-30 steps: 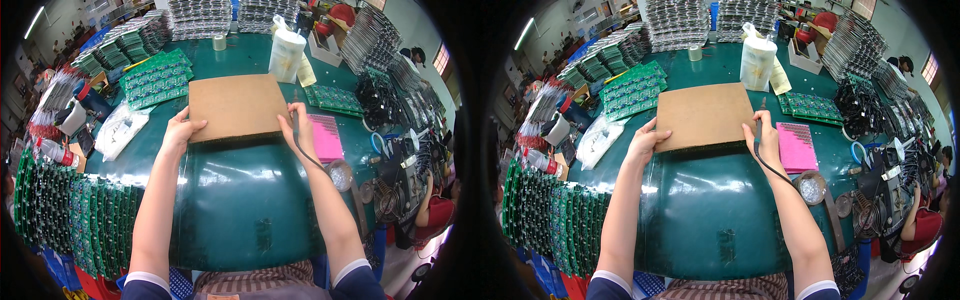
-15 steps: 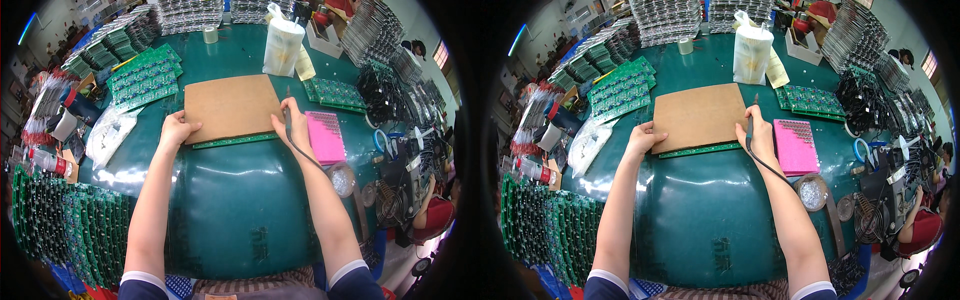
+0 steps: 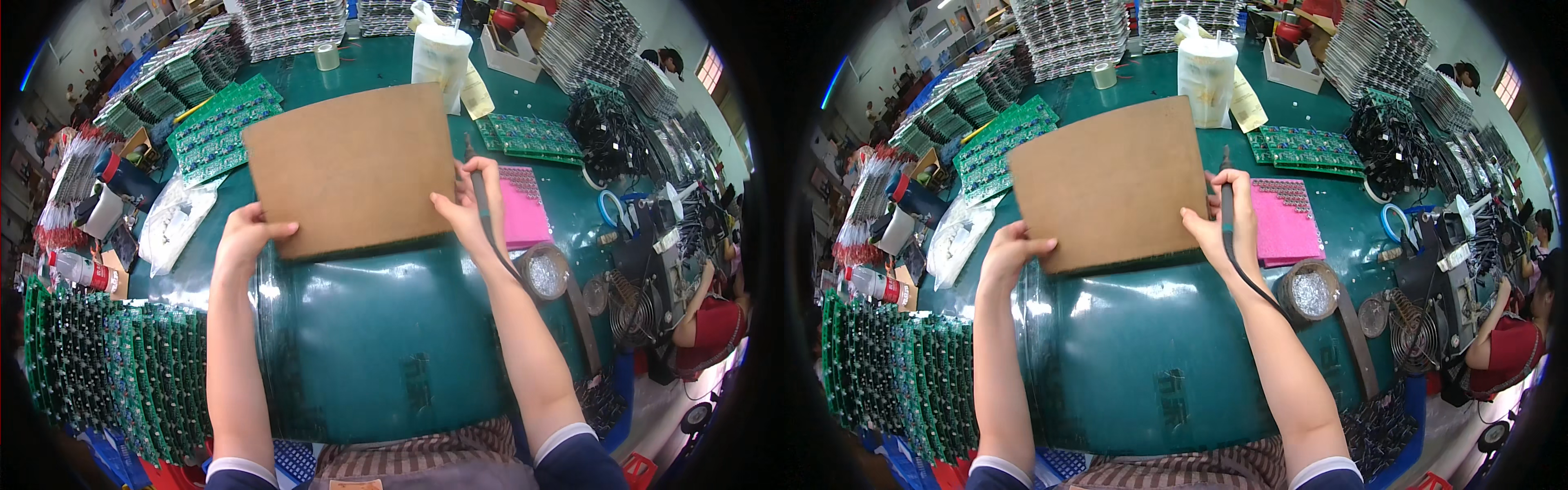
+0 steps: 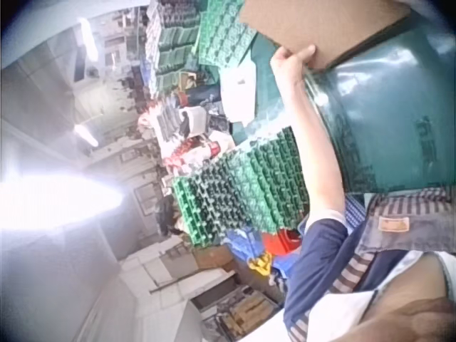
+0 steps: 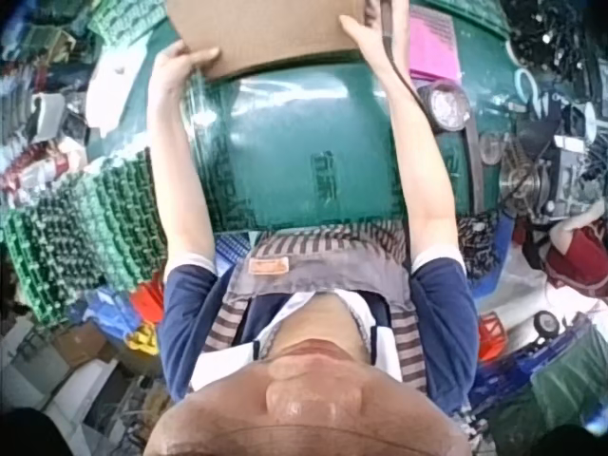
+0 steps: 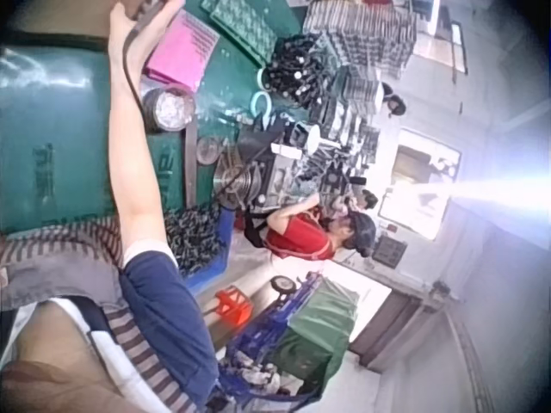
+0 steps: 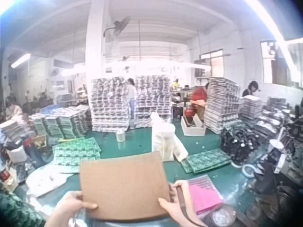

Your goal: The person solders electronic components onto circuit boards using a soldering iron, places the completed boards onto a stack, and takes another circuit board to solder.

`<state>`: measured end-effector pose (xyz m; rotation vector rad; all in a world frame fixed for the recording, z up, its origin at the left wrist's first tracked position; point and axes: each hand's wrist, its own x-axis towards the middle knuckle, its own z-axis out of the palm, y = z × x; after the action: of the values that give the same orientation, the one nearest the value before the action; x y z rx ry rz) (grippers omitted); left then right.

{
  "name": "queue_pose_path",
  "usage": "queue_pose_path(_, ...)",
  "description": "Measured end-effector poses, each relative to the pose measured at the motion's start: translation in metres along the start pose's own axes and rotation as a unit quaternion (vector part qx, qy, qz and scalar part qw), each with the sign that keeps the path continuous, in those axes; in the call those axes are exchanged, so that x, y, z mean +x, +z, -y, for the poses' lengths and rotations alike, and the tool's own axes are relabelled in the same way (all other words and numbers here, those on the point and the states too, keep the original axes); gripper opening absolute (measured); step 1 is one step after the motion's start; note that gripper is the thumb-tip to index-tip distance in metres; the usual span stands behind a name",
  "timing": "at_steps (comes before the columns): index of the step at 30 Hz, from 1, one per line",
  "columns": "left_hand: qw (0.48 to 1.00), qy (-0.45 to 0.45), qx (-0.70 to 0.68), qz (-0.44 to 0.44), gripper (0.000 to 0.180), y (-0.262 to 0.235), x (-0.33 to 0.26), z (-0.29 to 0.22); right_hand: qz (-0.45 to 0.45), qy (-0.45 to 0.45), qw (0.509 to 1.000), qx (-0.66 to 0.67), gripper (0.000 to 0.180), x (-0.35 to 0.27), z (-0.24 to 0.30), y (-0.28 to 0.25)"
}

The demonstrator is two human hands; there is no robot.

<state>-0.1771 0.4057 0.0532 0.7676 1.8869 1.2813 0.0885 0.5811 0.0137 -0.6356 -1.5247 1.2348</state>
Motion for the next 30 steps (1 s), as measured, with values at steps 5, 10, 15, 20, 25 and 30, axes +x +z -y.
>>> queue_pose_path(5,0.987,0.142,-0.046,-0.053,0.033,-0.002,-0.124,0.006,0.121,0.000,0.991,-0.051,0.037,-0.067,0.061,-0.027)
queue_pose_path(10,0.920,0.336,0.187,-0.079,0.030,-0.014,-0.208,0.066,0.279,0.003,0.960,-0.005,0.018,-0.146,0.060,-0.056)
queue_pose_path(15,0.799,0.489,0.350,0.002,0.021,-0.021,-0.246,0.102,0.353,-0.189,0.911,-0.102,0.039,-0.185,0.063,-0.069)
queue_pose_path(20,0.702,0.566,0.429,0.051,0.020,-0.020,-0.264,0.120,0.550,-0.202,0.791,-0.174,0.063,-0.178,0.074,-0.096)
queue_pose_path(25,0.606,0.607,0.512,0.041,0.019,-0.005,-0.276,0.114,0.612,-0.177,0.701,-0.321,0.063,-0.163,0.113,-0.104)
queue_pose_path(30,0.600,0.625,0.499,-0.010,0.025,0.053,-0.295,0.116,0.526,-0.256,0.682,-0.439,0.037,-0.145,0.110,-0.097)
